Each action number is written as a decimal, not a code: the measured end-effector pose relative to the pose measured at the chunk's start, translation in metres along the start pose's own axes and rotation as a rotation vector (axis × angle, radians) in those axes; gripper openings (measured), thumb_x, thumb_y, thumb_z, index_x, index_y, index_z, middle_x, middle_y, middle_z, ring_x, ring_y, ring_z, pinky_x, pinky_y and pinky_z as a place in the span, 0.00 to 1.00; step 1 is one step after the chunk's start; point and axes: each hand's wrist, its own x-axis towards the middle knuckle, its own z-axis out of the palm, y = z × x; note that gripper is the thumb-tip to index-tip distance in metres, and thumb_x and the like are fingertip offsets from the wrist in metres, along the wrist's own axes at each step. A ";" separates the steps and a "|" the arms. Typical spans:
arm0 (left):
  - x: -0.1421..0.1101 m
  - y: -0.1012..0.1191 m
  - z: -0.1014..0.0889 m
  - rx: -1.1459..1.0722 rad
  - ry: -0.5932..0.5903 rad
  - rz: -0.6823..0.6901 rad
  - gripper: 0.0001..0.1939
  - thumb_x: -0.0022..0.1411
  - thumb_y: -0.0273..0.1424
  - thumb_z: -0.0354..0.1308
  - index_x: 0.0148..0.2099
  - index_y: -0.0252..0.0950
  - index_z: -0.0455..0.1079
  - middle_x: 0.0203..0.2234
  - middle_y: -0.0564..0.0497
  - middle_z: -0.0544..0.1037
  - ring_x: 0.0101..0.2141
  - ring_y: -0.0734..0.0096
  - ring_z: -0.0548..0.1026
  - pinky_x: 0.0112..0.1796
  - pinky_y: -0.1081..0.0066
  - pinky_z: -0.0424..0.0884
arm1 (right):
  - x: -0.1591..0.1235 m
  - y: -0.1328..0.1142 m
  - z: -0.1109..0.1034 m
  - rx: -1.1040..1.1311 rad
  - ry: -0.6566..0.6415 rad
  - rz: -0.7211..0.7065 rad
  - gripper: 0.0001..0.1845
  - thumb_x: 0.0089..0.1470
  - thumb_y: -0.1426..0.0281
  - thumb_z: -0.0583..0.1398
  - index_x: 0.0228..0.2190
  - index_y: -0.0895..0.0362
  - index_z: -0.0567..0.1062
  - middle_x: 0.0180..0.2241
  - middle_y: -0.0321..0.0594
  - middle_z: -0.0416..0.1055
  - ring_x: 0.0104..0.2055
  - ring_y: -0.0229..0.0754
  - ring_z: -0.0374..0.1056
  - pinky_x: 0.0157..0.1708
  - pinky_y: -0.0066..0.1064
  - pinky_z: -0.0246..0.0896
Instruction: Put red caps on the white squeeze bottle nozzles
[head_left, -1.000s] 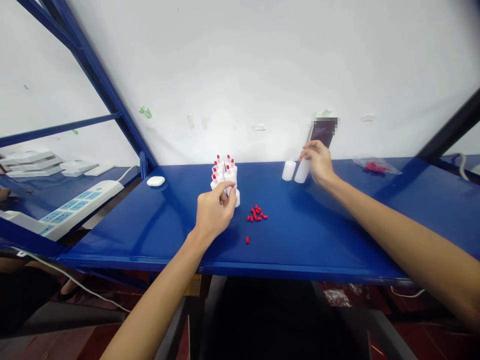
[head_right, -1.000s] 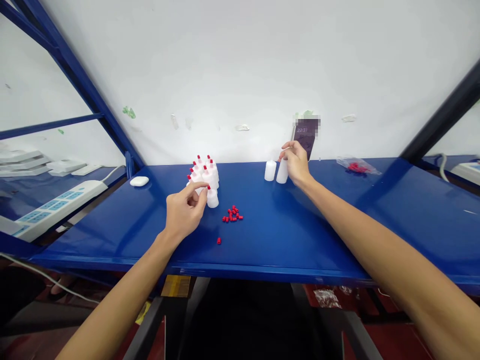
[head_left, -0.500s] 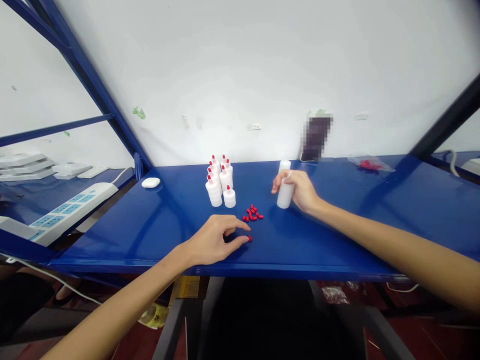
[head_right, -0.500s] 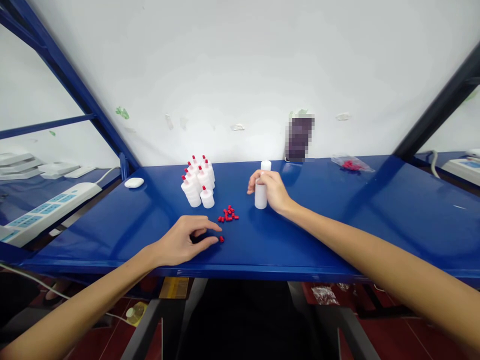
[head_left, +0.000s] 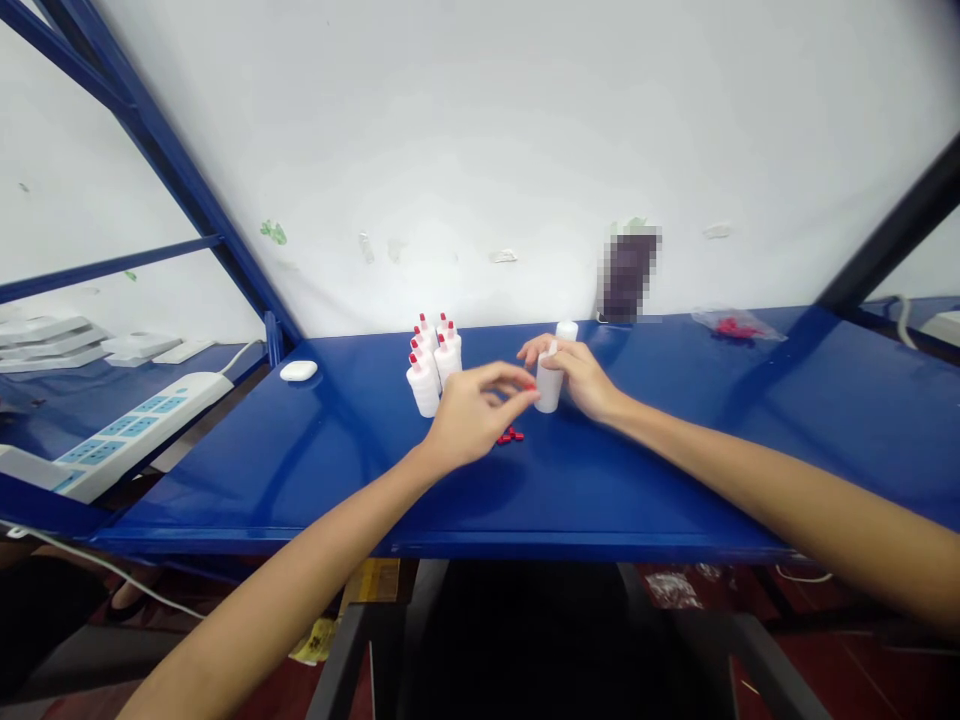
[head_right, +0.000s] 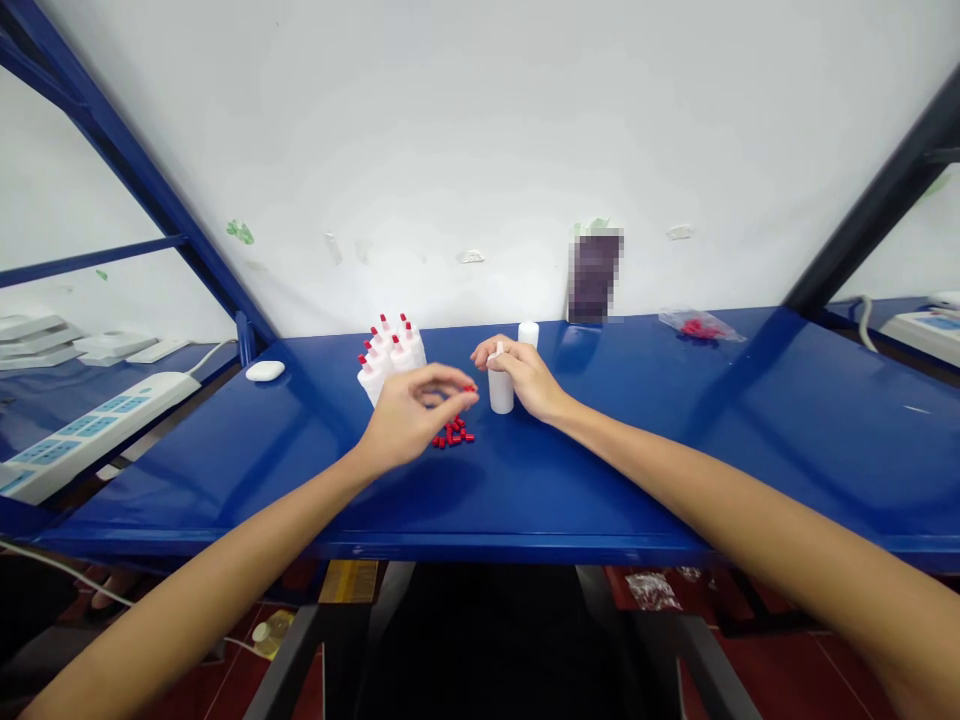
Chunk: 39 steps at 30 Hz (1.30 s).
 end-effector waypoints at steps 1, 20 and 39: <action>0.012 0.000 0.006 -0.059 0.052 0.007 0.09 0.58 0.34 0.67 0.39 0.34 0.78 0.33 0.47 0.81 0.31 0.72 0.77 0.31 0.73 0.75 | -0.001 0.001 0.002 0.062 -0.014 0.044 0.07 0.47 0.67 0.60 0.27 0.56 0.76 0.32 0.39 0.73 0.36 0.44 0.67 0.41 0.36 0.62; 0.030 -0.012 0.023 -0.357 -0.101 -0.108 0.19 0.53 0.43 0.70 0.37 0.33 0.74 0.19 0.57 0.70 0.19 0.73 0.74 0.22 0.71 0.73 | -0.020 -0.011 0.021 0.178 -0.194 0.056 0.26 0.55 0.50 0.52 0.18 0.55 0.71 0.17 0.39 0.66 0.21 0.41 0.61 0.24 0.34 0.57; 0.017 -0.020 -0.048 0.721 0.357 0.596 0.16 0.71 0.38 0.50 0.38 0.36 0.75 0.30 0.46 0.74 0.34 0.66 0.69 0.39 0.64 0.67 | -0.030 -0.021 0.019 0.047 -0.224 0.055 0.25 0.55 0.51 0.54 0.19 0.56 0.70 0.14 0.36 0.64 0.17 0.37 0.57 0.20 0.30 0.50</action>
